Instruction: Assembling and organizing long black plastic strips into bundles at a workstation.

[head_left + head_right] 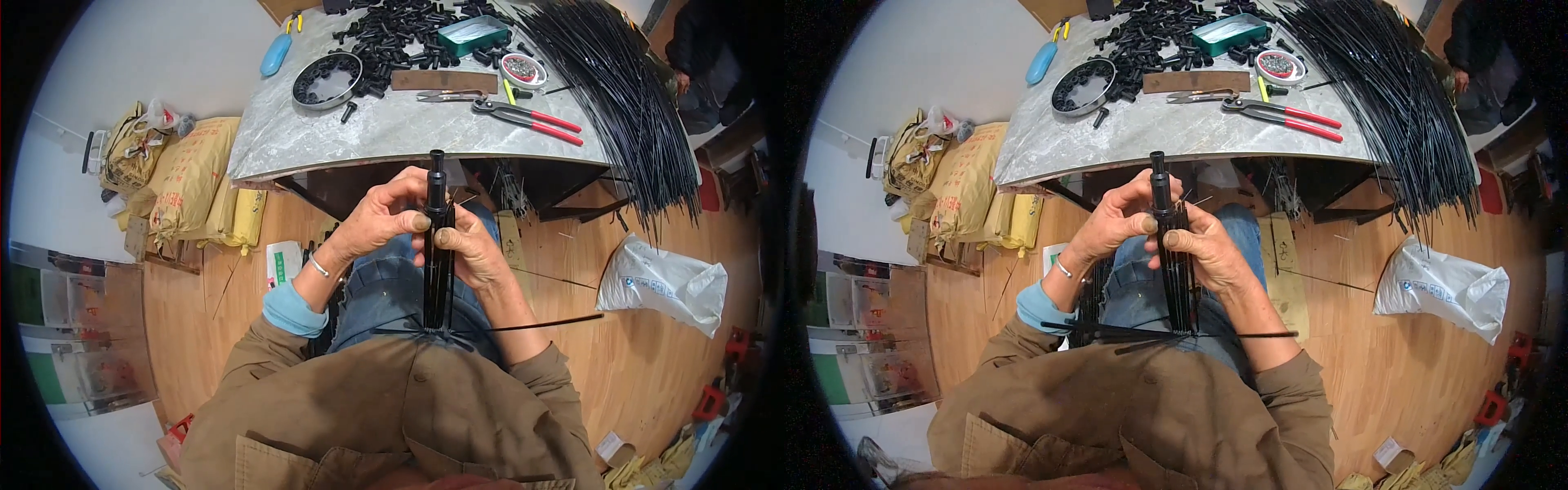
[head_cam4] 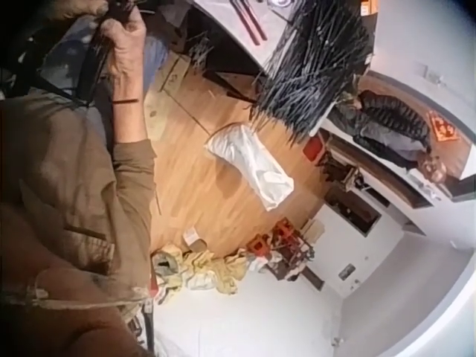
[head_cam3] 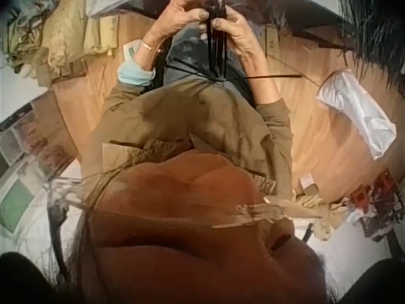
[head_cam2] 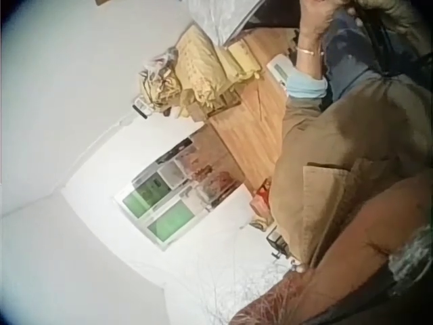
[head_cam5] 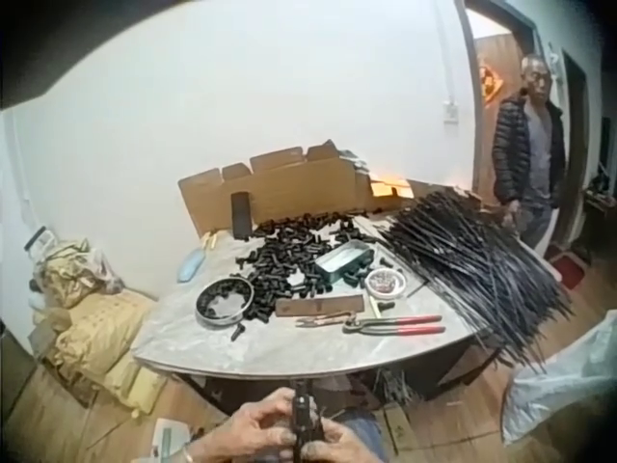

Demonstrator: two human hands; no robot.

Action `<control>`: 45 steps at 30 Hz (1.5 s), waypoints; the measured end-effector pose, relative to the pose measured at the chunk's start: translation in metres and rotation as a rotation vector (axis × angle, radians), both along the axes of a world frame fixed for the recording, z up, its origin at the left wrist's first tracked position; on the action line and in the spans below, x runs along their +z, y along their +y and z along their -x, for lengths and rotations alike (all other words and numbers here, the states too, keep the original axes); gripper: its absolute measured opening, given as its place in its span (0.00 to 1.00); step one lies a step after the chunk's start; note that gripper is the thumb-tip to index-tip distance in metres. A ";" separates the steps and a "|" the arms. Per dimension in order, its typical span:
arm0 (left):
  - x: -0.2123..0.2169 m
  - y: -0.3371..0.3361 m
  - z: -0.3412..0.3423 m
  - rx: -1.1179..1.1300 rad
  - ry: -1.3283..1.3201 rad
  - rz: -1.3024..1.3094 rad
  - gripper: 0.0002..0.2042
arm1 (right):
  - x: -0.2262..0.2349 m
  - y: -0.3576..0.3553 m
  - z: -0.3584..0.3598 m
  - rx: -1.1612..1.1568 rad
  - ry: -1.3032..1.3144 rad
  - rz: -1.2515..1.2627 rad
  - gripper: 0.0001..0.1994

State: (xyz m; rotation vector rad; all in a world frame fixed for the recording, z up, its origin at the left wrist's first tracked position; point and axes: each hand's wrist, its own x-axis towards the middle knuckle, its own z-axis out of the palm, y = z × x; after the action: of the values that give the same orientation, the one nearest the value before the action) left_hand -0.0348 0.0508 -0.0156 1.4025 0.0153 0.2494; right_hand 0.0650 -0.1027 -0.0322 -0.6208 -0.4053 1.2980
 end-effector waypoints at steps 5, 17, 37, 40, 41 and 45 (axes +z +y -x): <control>-0.001 0.010 -0.005 -0.076 0.001 0.027 0.17 | -0.008 0.002 0.002 -0.037 -0.029 0.031 0.21; 0.052 -0.063 0.034 -0.224 -0.223 0.315 0.38 | -0.016 0.000 -0.005 -0.261 -0.031 0.090 0.09; 0.013 -0.037 -0.035 0.546 0.112 -0.153 0.14 | -0.020 0.025 -0.003 -0.736 -0.579 0.097 0.15; 0.013 -0.039 -0.036 0.537 0.086 -0.093 0.13 | -0.014 0.022 -0.003 -0.802 -0.791 0.128 0.15; 0.014 -0.039 -0.036 0.537 0.091 -0.097 0.13 | -0.011 0.020 -0.003 -0.823 -0.862 0.152 0.15; 0.015 -0.042 -0.034 0.510 0.121 -0.038 0.14 | -0.004 0.012 -0.005 -0.875 -0.869 0.278 0.12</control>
State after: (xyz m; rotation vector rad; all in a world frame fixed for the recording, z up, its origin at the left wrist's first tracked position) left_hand -0.0010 0.0092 -0.0011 1.4329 0.4741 0.5883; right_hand 0.0697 -0.0905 -0.0359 -1.4100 -0.5619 0.1890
